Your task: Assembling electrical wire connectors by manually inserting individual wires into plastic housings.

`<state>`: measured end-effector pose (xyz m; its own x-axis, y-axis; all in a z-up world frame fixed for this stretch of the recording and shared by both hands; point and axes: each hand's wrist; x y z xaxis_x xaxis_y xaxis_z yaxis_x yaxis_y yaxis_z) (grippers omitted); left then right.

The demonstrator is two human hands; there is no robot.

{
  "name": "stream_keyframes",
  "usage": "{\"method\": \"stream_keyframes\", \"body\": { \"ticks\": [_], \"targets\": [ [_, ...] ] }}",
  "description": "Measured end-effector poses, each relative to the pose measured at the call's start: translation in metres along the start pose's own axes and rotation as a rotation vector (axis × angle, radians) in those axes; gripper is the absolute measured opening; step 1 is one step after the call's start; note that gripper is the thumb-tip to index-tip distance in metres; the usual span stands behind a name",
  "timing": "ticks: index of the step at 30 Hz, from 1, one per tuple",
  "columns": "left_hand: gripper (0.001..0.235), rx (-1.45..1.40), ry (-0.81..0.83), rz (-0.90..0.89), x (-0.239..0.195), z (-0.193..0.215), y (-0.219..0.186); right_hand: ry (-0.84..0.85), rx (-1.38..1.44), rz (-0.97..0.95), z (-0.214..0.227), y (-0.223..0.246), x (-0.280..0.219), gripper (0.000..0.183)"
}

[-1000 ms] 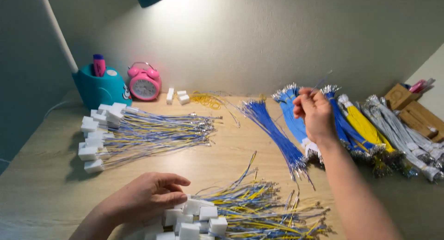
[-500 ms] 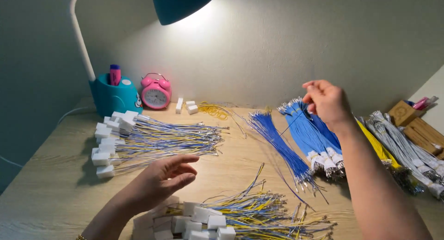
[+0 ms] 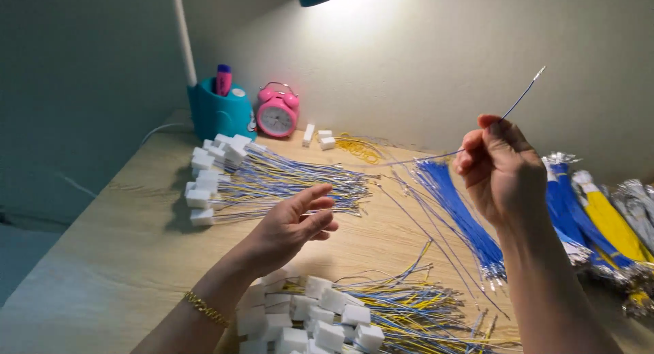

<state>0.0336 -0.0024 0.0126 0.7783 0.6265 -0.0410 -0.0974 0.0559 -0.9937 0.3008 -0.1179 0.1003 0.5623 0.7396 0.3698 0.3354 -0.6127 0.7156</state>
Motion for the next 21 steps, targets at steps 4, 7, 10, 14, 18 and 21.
{"method": "stream_keyframes", "body": {
  "ticks": [4, 7, 10, 14, 18, 21],
  "targets": [
    [0.079, -0.26, 0.051, -0.063, -0.003, 0.003, 0.004, 0.072, 0.03, -0.105, -0.004, -0.031, -0.011, 0.016],
    [0.061, -0.404, -0.006, -0.005, -0.007, 0.006, -0.006, 0.068, 0.014, -0.15, 0.001, -0.04, -0.016, 0.013],
    [0.044, -0.454, -0.085, -0.007, -0.006, 0.007, -0.006, -0.013, -0.006, -0.202, 0.011, -0.045, -0.017, 0.009],
    [0.038, -0.512, -0.105, 0.039, -0.008, 0.009, -0.009, -0.036, 0.02, -0.252, 0.023, -0.05, -0.022, 0.011],
    [0.026, -0.645, -0.118, 0.09, -0.007, 0.012, -0.007, -0.022, 0.023, -0.309, 0.026, -0.053, -0.027, 0.011],
    [0.022, -0.686, -0.102, 0.096, -0.003, 0.015, -0.001, -0.021, 0.041, -0.316, 0.031, -0.056, -0.028, 0.011]
  ]
}}
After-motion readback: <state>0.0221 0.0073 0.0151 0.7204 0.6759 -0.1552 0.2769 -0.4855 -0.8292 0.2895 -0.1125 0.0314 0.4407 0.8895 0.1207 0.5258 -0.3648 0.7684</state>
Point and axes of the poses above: each hand's wrist, its own x-axis towards the middle knuckle, its own z-axis out of the back of the hand, y = z × x, and after that the axes turned 13 degrees about x, right-handed
